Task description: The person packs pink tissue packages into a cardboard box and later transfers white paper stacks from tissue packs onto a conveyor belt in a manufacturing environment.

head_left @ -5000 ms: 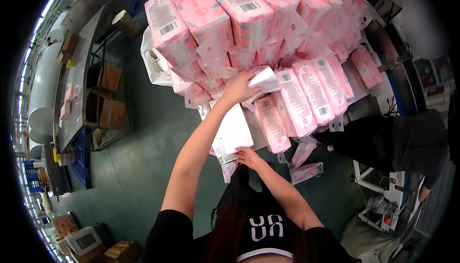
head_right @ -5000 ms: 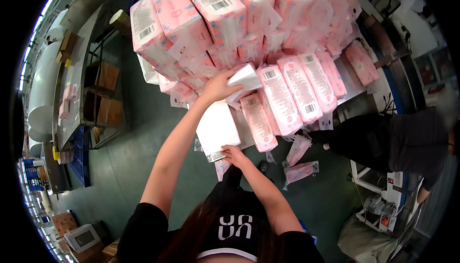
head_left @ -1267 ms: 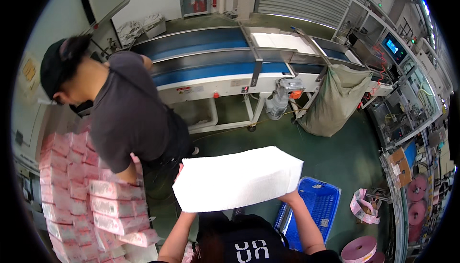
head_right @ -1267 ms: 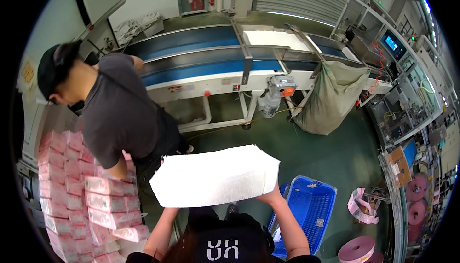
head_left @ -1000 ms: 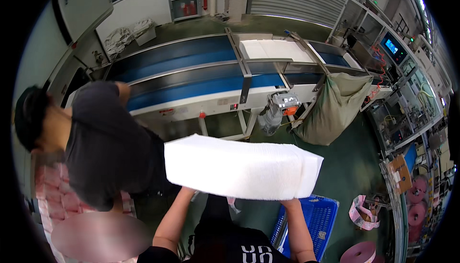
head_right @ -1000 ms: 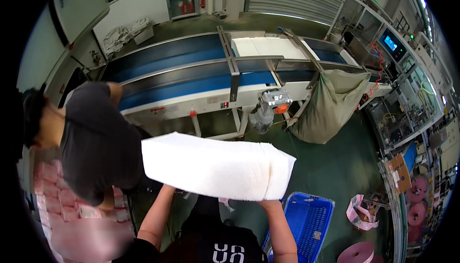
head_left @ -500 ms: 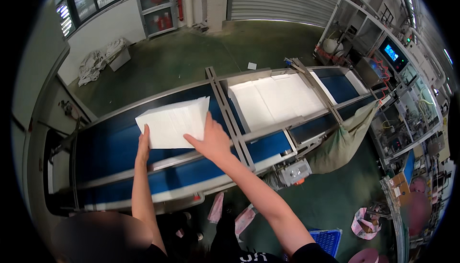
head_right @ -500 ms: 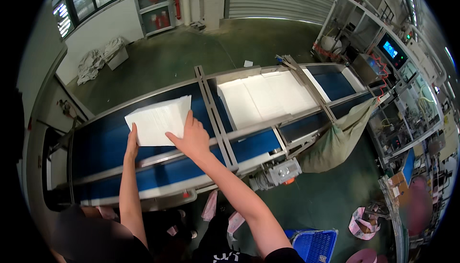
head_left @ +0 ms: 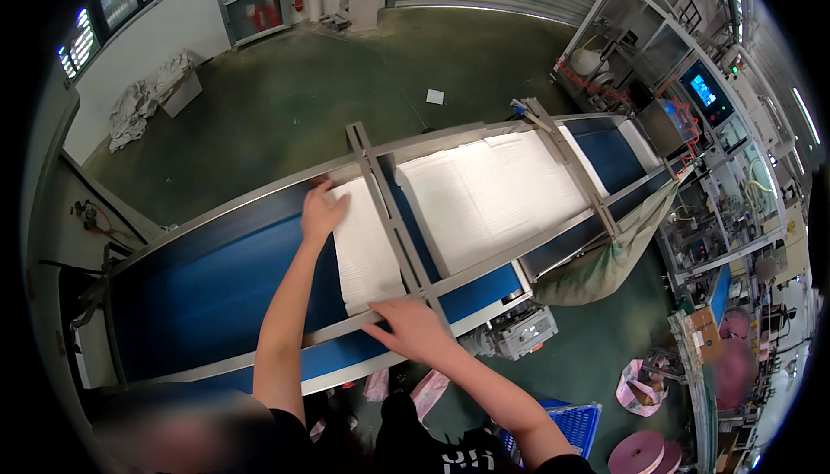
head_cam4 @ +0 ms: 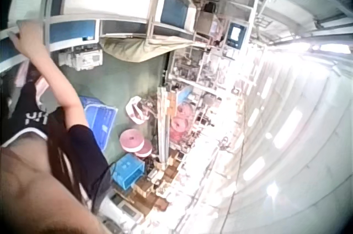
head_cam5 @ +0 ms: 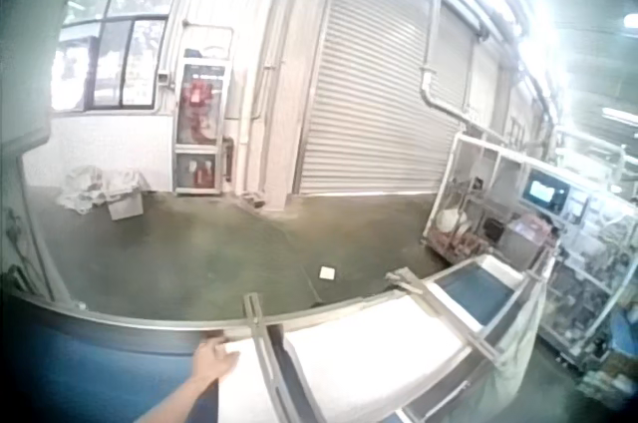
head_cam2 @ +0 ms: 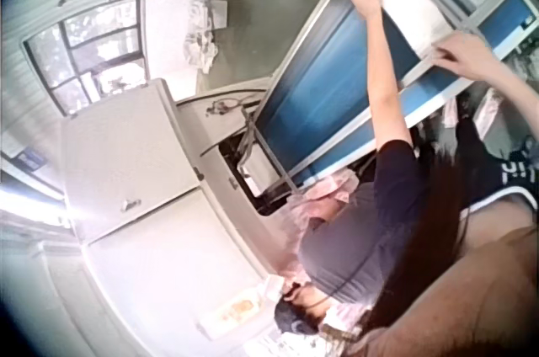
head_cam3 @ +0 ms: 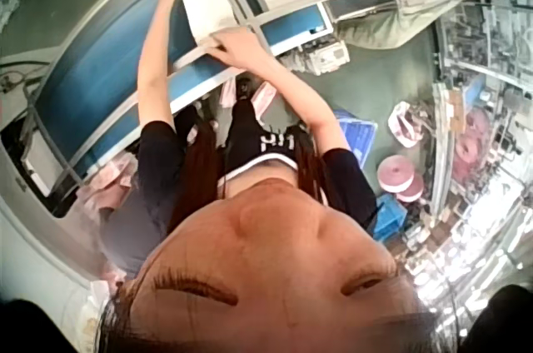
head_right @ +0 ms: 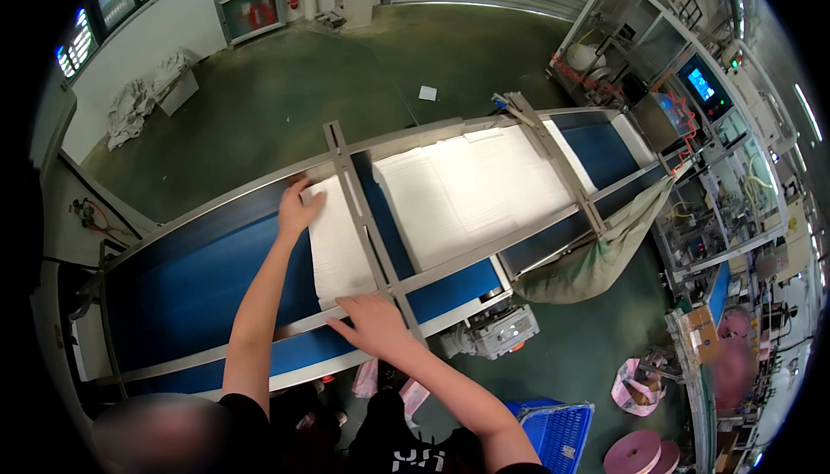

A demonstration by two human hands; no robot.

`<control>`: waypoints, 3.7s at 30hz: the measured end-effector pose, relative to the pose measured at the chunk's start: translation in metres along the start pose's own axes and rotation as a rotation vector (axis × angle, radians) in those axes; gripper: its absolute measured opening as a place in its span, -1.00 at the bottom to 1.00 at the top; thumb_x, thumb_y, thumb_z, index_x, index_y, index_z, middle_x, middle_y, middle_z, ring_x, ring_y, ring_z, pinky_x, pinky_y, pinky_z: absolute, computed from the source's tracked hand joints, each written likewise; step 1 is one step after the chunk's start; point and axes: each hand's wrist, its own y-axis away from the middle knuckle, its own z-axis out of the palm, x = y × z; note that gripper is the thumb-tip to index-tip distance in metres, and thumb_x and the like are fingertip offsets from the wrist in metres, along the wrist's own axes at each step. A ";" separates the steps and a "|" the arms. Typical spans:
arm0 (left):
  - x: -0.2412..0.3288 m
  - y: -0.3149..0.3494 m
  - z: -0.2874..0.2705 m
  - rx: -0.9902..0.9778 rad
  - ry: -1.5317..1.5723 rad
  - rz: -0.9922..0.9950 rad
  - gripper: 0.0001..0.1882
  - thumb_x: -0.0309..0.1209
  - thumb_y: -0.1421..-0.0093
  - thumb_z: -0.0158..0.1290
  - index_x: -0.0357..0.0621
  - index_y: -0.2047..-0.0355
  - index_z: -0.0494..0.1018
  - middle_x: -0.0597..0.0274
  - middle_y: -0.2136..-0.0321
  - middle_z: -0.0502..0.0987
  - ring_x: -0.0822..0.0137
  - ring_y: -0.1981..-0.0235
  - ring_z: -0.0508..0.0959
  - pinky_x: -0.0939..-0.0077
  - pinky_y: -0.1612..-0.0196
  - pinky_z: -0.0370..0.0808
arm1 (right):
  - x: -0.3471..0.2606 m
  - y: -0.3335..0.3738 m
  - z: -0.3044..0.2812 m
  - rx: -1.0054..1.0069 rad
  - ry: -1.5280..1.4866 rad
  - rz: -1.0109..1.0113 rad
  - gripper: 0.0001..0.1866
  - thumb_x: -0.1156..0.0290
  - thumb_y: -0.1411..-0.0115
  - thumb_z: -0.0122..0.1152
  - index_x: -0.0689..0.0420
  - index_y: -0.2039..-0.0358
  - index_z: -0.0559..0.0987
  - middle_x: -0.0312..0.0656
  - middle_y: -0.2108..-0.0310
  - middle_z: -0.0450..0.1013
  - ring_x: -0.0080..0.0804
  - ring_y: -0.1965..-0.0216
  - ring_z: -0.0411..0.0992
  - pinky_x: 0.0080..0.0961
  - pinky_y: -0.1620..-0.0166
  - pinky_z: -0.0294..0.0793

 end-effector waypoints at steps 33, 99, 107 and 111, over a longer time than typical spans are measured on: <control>0.241 -0.036 0.262 0.097 -0.356 0.559 -0.76 -0.28 -0.15 0.10 -0.22 0.32 0.45 0.05 0.24 0.49 0.09 0.14 0.46 0.19 -0.04 0.34 | 0.402 -0.189 -0.172 0.312 -0.011 -0.264 -0.75 0.64 -0.01 0.07 0.19 0.28 0.59 -0.08 0.25 0.53 -0.17 0.09 0.46 -0.26 -0.08 0.38; 0.027 1.301 -0.235 1.438 0.270 -1.439 -0.76 -0.41 -0.16 0.13 -0.21 0.17 0.51 0.11 0.35 0.57 0.25 0.33 0.60 0.42 0.23 0.53 | -0.545 0.818 0.626 -0.822 0.339 -1.257 -0.01 0.17 0.21 0.45 0.39 -0.16 0.18 0.29 -0.16 0.14 0.20 -0.14 0.22 -0.13 -0.18 0.27; -0.057 1.402 -0.414 1.340 -0.334 -1.255 -0.73 -0.35 -0.15 0.15 -0.13 0.15 0.52 0.06 0.21 0.56 0.03 0.13 0.54 0.28 0.06 0.49 | -0.591 0.798 0.619 -1.543 -0.134 -1.121 0.01 0.26 0.30 0.53 0.27 -0.18 0.23 0.07 0.08 0.42 -0.09 -0.05 0.40 -0.29 -0.14 0.37; -0.065 1.439 -0.492 0.999 -0.488 -0.829 -0.73 -0.38 -0.07 0.20 -0.13 0.19 0.53 0.19 0.28 0.58 0.17 0.24 0.56 0.34 0.15 0.51 | -0.588 0.807 0.573 -1.897 -0.465 -0.948 -0.07 0.60 0.25 0.45 0.13 -0.20 0.23 -0.13 -0.05 0.36 -0.30 -0.11 0.35 -0.41 -0.17 0.32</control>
